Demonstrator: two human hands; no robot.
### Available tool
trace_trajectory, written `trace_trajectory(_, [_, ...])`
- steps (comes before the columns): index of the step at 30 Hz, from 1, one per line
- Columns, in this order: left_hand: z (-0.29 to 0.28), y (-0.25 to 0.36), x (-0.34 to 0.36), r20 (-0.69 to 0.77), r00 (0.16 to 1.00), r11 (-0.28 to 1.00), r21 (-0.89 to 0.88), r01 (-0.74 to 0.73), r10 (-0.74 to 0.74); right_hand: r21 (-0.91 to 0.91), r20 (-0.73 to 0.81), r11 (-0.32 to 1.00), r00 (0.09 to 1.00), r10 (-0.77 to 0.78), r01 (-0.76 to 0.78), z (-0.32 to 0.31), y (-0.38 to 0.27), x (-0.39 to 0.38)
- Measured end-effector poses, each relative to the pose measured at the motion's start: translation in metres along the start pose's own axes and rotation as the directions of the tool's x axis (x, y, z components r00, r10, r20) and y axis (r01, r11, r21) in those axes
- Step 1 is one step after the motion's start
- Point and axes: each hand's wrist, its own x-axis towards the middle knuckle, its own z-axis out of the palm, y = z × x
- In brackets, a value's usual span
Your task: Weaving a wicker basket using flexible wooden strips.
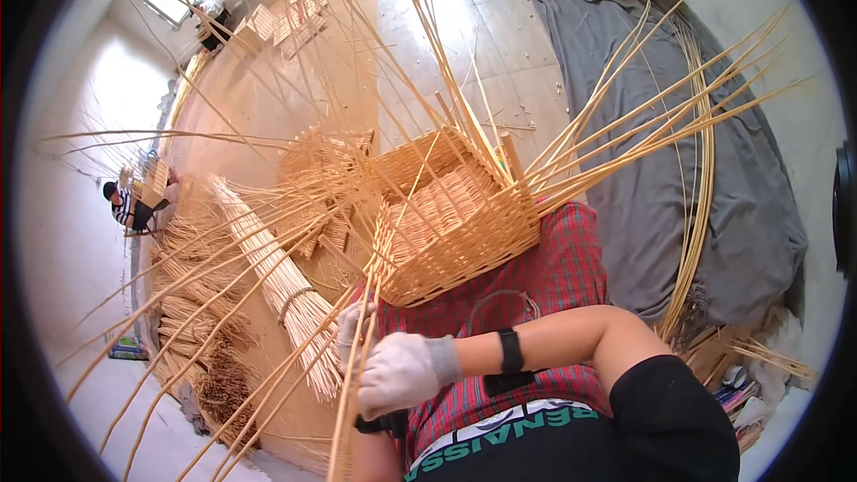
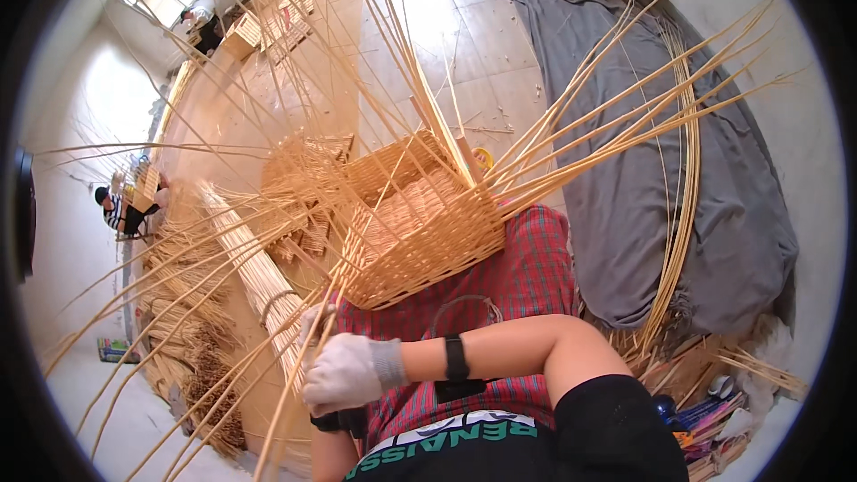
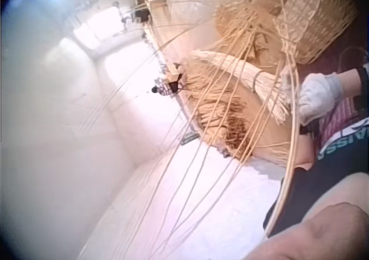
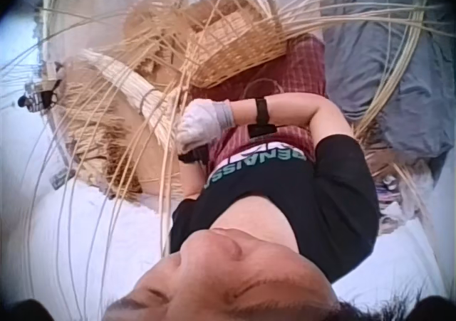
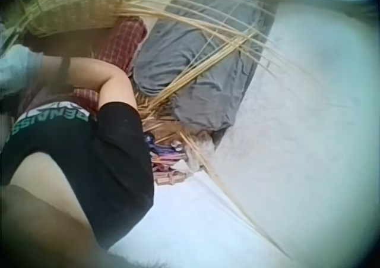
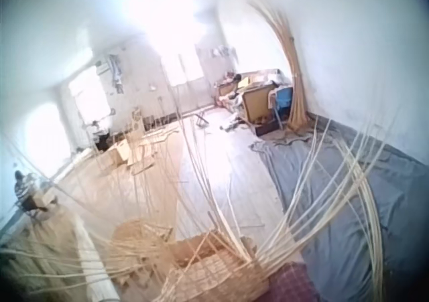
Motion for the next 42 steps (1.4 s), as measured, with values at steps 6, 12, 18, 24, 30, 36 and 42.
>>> trace_trajectory(6, [0.0, -0.019, 0.005, 0.027, 0.996, 0.977, 0.191, -0.092, 0.088, -0.149, -0.266, 0.97, 0.952, 0.149, -0.194, 0.0, -0.001, 0.003])
trace_trajectory(12, [-0.05, -0.101, 0.004, 0.107, 0.875, 0.718, 0.528, -0.453, 0.473, -0.272, -0.491, 0.778, 0.777, 0.394, -0.566, -0.031, 0.031, 0.062])
trace_trajectory(18, [0.007, -0.034, -0.024, -0.032, 0.974, 0.878, 0.441, -0.187, 0.224, 0.256, -0.74, 0.684, 0.317, 0.594, -0.683, -0.072, 0.111, -0.139])
trace_trajectory(24, [-0.007, -0.065, -0.019, 0.468, 0.824, 0.661, 0.514, -0.547, 0.318, 0.85, -0.49, 0.426, -0.169, 0.855, -0.311, -0.032, 0.111, -0.168])
trace_trajectory(30, [0.028, -0.093, 0.03, 0.232, 0.775, 0.291, 0.833, -0.471, 0.588, 0.802, -0.525, 0.475, -0.046, 0.85, -0.363, -0.043, 0.115, -0.182])
trace_trajectory(36, [0.036, -0.086, 0.094, 0.214, 0.901, 0.852, 0.462, 0.247, -0.378, 0.604, -0.615, 0.558, 0.112, 0.781, -0.569, -0.064, 0.115, -0.122])
trace_trajectory(42, [0.045, -0.092, 0.089, 0.064, 0.978, 0.859, 0.49, 0.145, -0.201, -0.056, -0.281, 0.657, 0.643, 0.712, -0.752, -0.062, 0.179, 0.013])
